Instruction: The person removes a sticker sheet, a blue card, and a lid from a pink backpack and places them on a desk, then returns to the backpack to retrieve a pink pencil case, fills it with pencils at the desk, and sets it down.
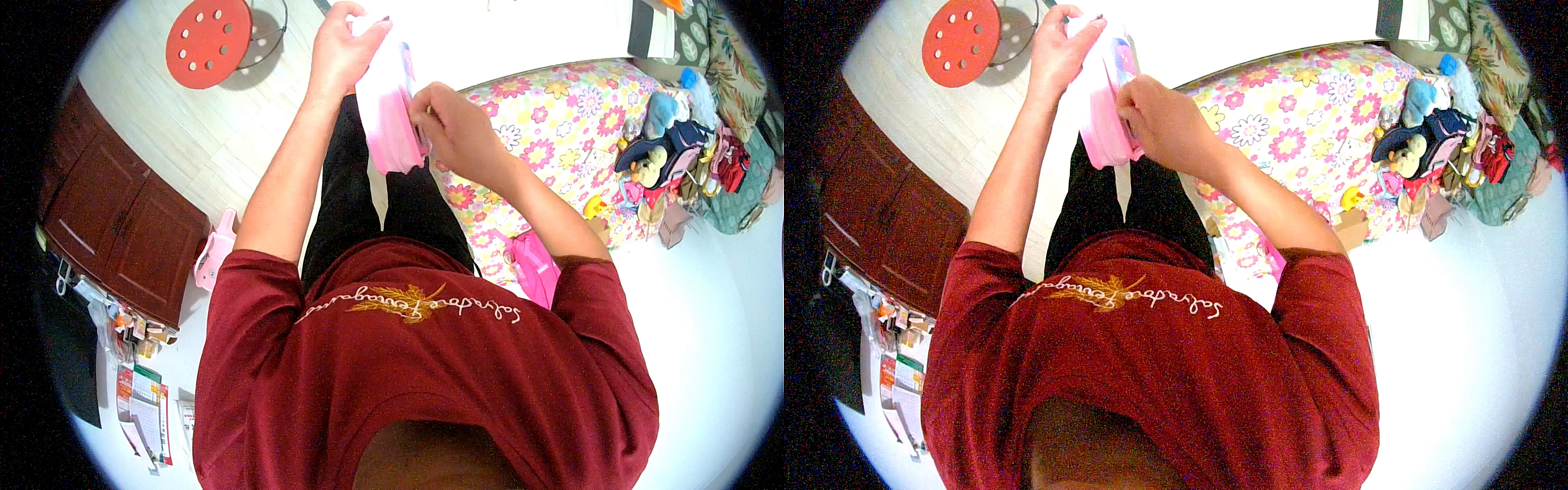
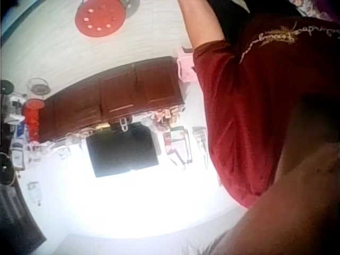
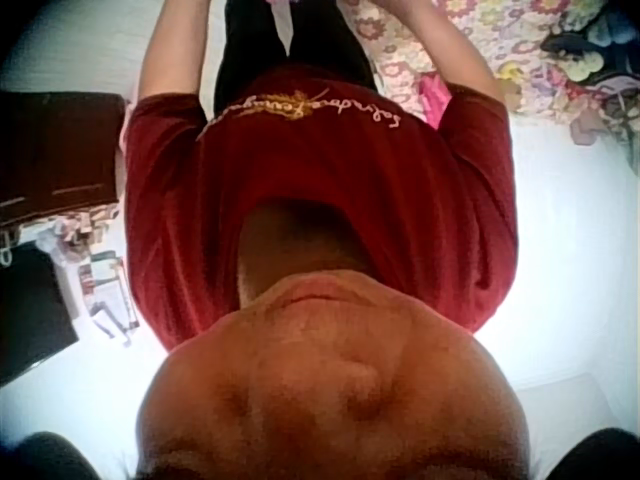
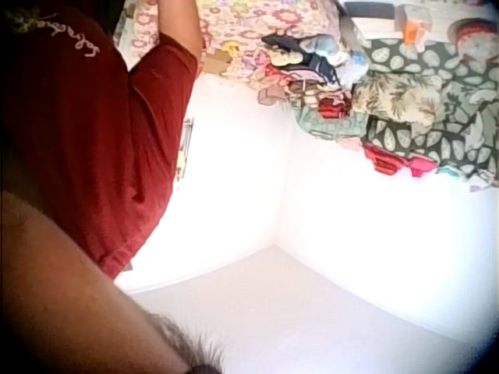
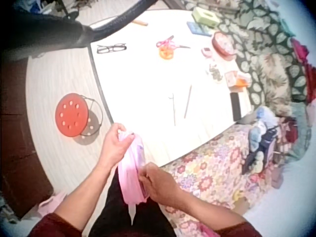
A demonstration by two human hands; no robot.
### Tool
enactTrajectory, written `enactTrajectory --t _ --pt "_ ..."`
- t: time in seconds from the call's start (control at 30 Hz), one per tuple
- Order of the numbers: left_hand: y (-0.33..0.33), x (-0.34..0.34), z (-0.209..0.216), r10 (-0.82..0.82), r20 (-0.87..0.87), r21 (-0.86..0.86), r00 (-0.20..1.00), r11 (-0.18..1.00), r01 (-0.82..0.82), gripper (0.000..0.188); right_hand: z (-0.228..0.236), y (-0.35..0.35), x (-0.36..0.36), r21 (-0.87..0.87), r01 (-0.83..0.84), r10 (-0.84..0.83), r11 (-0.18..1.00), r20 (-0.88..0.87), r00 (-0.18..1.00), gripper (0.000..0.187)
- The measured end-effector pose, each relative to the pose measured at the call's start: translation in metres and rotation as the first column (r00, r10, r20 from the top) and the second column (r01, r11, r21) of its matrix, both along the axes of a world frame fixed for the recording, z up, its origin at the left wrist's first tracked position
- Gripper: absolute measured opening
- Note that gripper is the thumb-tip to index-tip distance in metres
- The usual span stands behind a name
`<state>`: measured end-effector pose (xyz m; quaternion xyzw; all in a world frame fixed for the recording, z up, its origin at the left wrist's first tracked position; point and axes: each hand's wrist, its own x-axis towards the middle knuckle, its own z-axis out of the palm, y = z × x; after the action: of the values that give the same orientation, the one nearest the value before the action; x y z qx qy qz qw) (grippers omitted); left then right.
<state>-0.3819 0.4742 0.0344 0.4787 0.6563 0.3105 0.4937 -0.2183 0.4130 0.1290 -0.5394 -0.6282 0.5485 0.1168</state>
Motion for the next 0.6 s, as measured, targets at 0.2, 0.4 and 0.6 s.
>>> enactTrajectory --t 0.2,0.4,0.6 --pt "-0.005 -0.003 -0.013 0.091 0.077 -0.139 0.993 0.987 -0.079 0.027 0.000 -0.013 0.006 0.129 -0.099 0.099 0.987 0.005 0.995 0.006" --pt "-0.005 -0.003 -0.002 0.242 0.294 -0.205 0.925 0.961 -0.187 0.031 -0.005 -0.015 0.013 0.164 -0.187 0.194 0.968 -0.025 0.981 0.014" --pt "-0.002 -0.006 -0.006 0.374 0.647 -0.264 0.665 0.927 -0.265 0.033 -0.046 -0.014 0.018 -0.034 0.370 -0.369 0.929 -0.177 0.912 0.054"
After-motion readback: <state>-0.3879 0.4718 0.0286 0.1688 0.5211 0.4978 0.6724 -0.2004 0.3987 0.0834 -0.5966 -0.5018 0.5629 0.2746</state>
